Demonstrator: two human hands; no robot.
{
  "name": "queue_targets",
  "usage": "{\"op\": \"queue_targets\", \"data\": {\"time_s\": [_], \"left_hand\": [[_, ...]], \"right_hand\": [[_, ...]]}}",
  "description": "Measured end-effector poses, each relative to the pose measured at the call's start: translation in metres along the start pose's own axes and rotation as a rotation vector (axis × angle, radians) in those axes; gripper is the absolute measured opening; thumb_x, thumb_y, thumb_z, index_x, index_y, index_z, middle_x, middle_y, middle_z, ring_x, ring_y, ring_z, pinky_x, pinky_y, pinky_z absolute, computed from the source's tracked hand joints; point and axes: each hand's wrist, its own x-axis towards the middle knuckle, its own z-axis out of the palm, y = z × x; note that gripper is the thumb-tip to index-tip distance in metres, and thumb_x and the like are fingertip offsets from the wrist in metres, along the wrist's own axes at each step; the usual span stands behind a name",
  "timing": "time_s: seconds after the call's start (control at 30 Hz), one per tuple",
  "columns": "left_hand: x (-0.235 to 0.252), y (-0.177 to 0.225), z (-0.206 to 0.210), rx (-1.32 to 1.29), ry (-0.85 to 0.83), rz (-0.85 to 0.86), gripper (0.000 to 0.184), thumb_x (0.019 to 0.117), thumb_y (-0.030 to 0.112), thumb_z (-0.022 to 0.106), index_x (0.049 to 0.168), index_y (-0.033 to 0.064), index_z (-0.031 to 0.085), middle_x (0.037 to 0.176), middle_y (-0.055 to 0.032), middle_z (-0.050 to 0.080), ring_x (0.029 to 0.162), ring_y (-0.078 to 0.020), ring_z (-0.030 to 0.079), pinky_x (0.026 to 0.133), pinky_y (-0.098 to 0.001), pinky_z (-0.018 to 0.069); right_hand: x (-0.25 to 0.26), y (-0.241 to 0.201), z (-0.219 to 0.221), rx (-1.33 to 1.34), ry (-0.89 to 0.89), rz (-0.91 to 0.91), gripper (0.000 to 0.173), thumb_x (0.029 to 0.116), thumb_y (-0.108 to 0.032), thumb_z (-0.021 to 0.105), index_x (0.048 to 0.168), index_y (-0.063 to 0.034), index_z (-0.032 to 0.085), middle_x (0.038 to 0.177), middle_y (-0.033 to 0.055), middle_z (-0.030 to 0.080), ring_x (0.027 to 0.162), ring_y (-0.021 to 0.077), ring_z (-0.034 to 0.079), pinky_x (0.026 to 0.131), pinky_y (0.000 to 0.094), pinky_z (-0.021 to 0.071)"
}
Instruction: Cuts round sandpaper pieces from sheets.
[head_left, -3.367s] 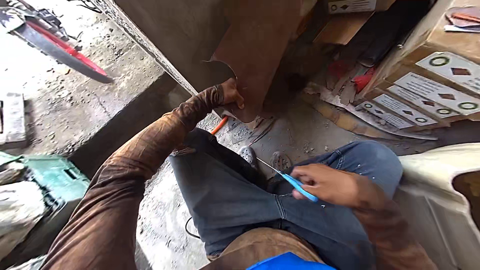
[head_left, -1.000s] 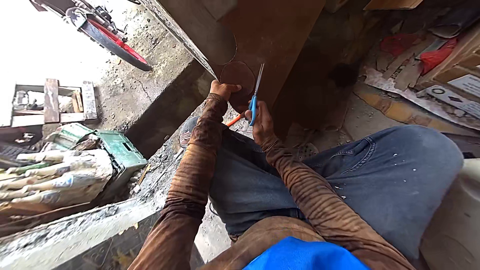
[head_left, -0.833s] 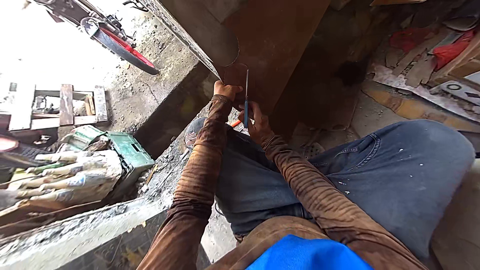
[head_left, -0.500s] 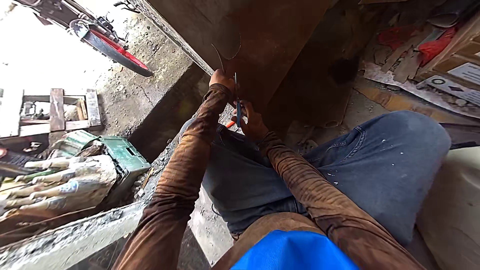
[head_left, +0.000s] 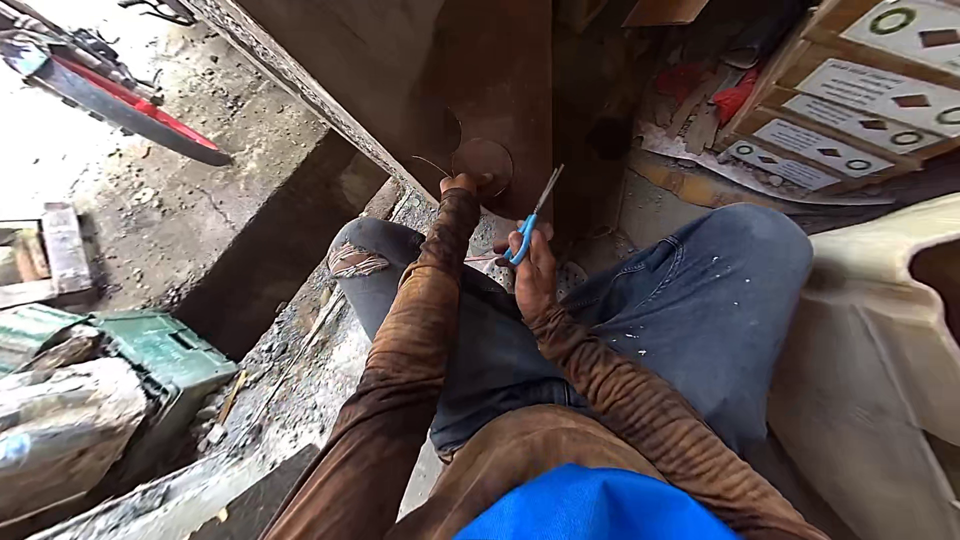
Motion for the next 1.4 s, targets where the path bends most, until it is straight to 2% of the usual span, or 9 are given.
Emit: {"op": "queue_targets", "data": {"time_s": [0.1, 0.27, 0.37, 0.5, 0.63, 0.8, 1.03, 1.27, 1.4], "left_hand": [[-0.054, 0.016, 0.009, -0.005, -0.134, -0.115, 0.06, 0.0866, 0.011, 0.079, 0.138, 0.0023, 0.05, 0.124, -0.0161, 0.062, 0.101, -0.0244, 0.063, 0.085, -0.0427, 0.0556], [-0.03, -0.013, 0.048, -0.366, -0.125, -0.072, 0.052, 0.0789, -0.006, 0.081, 0.125, -0.0063, 0.056, 0.109, -0.0236, 0.067, 0.092, -0.0299, 0.068, 0.077, -0.0456, 0.0595], [-0.087, 0.021, 0.024, -0.193, -0.186, -0.168, 0.048, 0.091, 0.011, 0.074, 0.134, 0.0082, 0.053, 0.12, -0.0079, 0.063, 0.103, -0.0172, 0.063, 0.085, -0.0356, 0.056], [-0.035, -0.006, 0.044, -0.352, -0.086, -0.094, 0.051, 0.077, -0.006, 0.082, 0.121, -0.0069, 0.057, 0.104, -0.0239, 0.069, 0.087, -0.03, 0.069, 0.073, -0.0458, 0.0597], [-0.108, 0.027, -0.002, -0.061, -0.211, -0.107, 0.053, 0.0872, 0.022, 0.079, 0.132, 0.0117, 0.054, 0.116, -0.0063, 0.065, 0.099, -0.0173, 0.065, 0.08, -0.0359, 0.0574], [-0.052, -0.001, 0.019, -0.156, -0.152, -0.074, 0.056, 0.083, 0.009, 0.08, 0.133, 0.0064, 0.054, 0.117, -0.0138, 0.066, 0.097, -0.0247, 0.068, 0.08, -0.0439, 0.0593], [-0.079, 0.022, 0.015, -0.184, -0.072, -0.07, 0.052, 0.0856, 0.003, 0.076, 0.133, 0.0046, 0.053, 0.119, -0.0128, 0.065, 0.1, -0.0207, 0.066, 0.083, -0.0388, 0.0584], [-0.113, 0.022, 0.0, -0.077, -0.151, -0.036, 0.054, 0.0849, 0.012, 0.08, 0.132, 0.01, 0.054, 0.117, -0.0088, 0.065, 0.099, -0.0193, 0.065, 0.08, -0.0371, 0.0581], [-0.084, -0.01, 0.012, -0.138, -0.188, -0.005, 0.062, 0.0807, 0.015, 0.085, 0.134, 0.0093, 0.054, 0.119, -0.0135, 0.066, 0.102, -0.0267, 0.066, 0.082, -0.0471, 0.0586]], "right_hand": [[-0.007, -0.015, -0.005, -0.012, 0.084, 0.055, 0.029, 0.109, -0.024, 0.047, 0.124, -0.0006, 0.057, 0.088, 0.0088, 0.071, 0.076, 0.0179, 0.071, 0.072, 0.0343, 0.0614], [0.006, -0.008, -0.039, -0.057, 0.023, 0.005, 0.036, 0.107, -0.031, 0.045, 0.117, 0.0001, 0.059, 0.072, 0.0038, 0.065, 0.065, 0.0152, 0.066, 0.064, 0.0322, 0.0582], [0.007, 0.001, -0.058, -0.051, -0.074, 0.061, 0.042, 0.1062, -0.033, 0.04, 0.118, 0.0028, 0.058, 0.072, 0.0029, 0.066, 0.066, 0.014, 0.066, 0.065, 0.0316, 0.0584], [0.011, 0.009, -0.064, 0.054, -0.138, 0.084, 0.043, 0.1052, -0.033, 0.036, 0.117, 0.0022, 0.057, 0.071, 0.0026, 0.066, 0.067, 0.0137, 0.067, 0.067, 0.0307, 0.0583], [0.011, 0.007, -0.058, 0.112, -0.194, 0.103, 0.046, 0.1057, -0.041, 0.042, 0.116, 0.0008, 0.059, 0.07, 0.001, 0.066, 0.066, 0.0123, 0.066, 0.067, 0.0292, 0.0574], [0.036, 0.018, -0.045, 0.102, -0.172, 0.102, 0.044, 0.1045, -0.038, 0.041, 0.12, 0.0007, 0.057, 0.074, 0.0023, 0.066, 0.069, 0.0132, 0.065, 0.07, 0.0324, 0.0576], [0.015, 0.008, -0.047, 0.23, -0.178, 0.133, 0.046, 0.105, -0.042, 0.04, 0.114, -0.0009, 0.059, 0.069, 0.002, 0.064, 0.064, 0.0122, 0.064, 0.065, 0.0285, 0.0559], [0.021, 0.011, -0.033, 0.174, -0.142, 0.112, 0.045, 0.1049, -0.041, 0.04, 0.112, -0.0008, 0.059, 0.072, 0.0023, 0.065, 0.066, 0.0121, 0.064, 0.066, 0.0296, 0.0559], [0.051, 0.021, -0.021, 0.105, 0.056, 0.125, 0.039, 0.1079, -0.037, 0.045, 0.114, -0.0018, 0.06, 0.077, 0.0057, 0.065, 0.065, 0.0152, 0.062, 0.064, 0.0323, 0.056]]}}
